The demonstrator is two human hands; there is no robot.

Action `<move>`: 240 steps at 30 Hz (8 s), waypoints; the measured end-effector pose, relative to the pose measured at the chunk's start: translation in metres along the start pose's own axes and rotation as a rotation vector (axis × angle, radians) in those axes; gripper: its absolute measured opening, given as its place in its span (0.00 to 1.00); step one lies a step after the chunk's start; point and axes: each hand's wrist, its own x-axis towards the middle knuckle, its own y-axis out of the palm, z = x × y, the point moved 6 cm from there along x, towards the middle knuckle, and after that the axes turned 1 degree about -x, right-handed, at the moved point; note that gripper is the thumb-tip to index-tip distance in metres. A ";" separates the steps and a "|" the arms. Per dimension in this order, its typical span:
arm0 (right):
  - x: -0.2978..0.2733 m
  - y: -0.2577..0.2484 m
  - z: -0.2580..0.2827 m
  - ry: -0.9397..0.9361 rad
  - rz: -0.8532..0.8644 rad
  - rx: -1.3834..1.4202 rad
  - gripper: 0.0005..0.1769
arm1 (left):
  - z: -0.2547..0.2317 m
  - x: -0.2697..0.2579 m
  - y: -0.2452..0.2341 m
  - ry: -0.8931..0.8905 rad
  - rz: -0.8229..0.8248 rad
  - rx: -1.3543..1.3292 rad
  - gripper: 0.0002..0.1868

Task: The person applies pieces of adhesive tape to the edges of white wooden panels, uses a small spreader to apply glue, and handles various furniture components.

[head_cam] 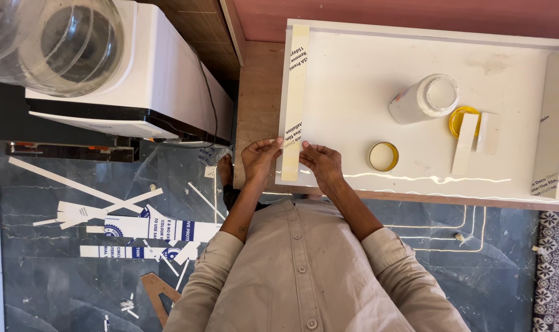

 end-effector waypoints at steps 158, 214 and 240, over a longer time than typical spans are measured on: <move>0.015 0.003 0.077 -0.295 -0.070 -0.111 0.12 | -0.083 0.008 0.035 -0.017 0.212 0.251 0.10; 0.039 0.003 0.011 0.217 -0.268 -0.549 0.33 | 0.012 0.040 0.002 -0.138 -0.270 0.707 0.38; -0.103 -0.054 0.082 -0.770 -0.338 -1.013 0.09 | -0.104 -0.088 0.134 0.656 0.582 0.739 0.16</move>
